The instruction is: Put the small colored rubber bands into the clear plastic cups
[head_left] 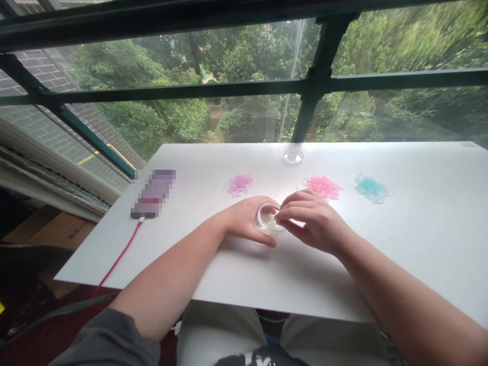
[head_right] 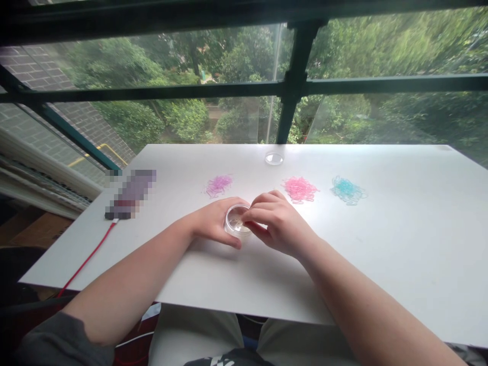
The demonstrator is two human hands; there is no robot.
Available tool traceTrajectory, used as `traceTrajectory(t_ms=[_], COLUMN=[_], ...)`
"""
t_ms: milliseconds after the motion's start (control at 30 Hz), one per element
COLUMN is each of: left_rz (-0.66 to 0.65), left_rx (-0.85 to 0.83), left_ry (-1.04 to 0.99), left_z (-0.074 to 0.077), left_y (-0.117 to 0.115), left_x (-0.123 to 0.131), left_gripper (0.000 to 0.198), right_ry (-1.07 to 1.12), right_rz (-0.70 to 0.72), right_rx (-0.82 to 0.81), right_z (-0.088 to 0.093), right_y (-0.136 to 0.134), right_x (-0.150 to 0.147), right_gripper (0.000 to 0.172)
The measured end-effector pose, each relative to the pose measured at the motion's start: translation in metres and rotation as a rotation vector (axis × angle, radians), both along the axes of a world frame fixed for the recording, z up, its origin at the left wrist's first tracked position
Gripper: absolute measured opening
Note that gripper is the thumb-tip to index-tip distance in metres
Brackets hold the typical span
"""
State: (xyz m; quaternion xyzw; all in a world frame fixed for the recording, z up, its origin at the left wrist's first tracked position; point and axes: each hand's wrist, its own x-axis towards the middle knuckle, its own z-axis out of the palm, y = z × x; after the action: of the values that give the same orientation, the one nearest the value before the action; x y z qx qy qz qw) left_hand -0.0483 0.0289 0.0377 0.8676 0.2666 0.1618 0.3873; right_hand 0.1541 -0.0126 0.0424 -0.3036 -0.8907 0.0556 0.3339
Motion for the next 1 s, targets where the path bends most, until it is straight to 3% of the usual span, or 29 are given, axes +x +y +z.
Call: traceTrajectory(t_ms=[333,533,667,800,867,1000], left_rz=[0.003,0.026,-0.008,-0.023,-0.011,-0.003], left_rx=[0.006,-0.019,-0.029,0.003,0.012,-0.002], left_ry=[-0.013,-0.017,-0.065,-0.099,-0.103,-0.107], left_z=[-0.001,-0.003,-0.005,-0.006,-0.006,-0.007], left_y=[0.001,0.001,0.001,0.002,0.003,0.004], left_x=[0.000,-0.001,-0.002,-0.003,-0.003,-0.003], left_gripper=[0.066,0.069,0.072,0.077,0.078,0.076], right_ry=[-0.031,0.061,0.104,-0.171,-0.260,-0.311], right_rz=[0.007,-0.051,-0.280,-0.503,-0.511,-0.460], right_rx=[-0.011,-0.059,-0.141,-0.320,-0.429,-0.604], right_z=[-0.001,0.002,0.005,0.003,0.000,-0.006], right_y=[-0.001,0.000,0.006,0.014,0.016,0.016], right_x=[0.000,0.005,0.027,0.054,0.064,0.072], right_gripper=[0.014,0.026,0.021,0.015,0.023,0.054])
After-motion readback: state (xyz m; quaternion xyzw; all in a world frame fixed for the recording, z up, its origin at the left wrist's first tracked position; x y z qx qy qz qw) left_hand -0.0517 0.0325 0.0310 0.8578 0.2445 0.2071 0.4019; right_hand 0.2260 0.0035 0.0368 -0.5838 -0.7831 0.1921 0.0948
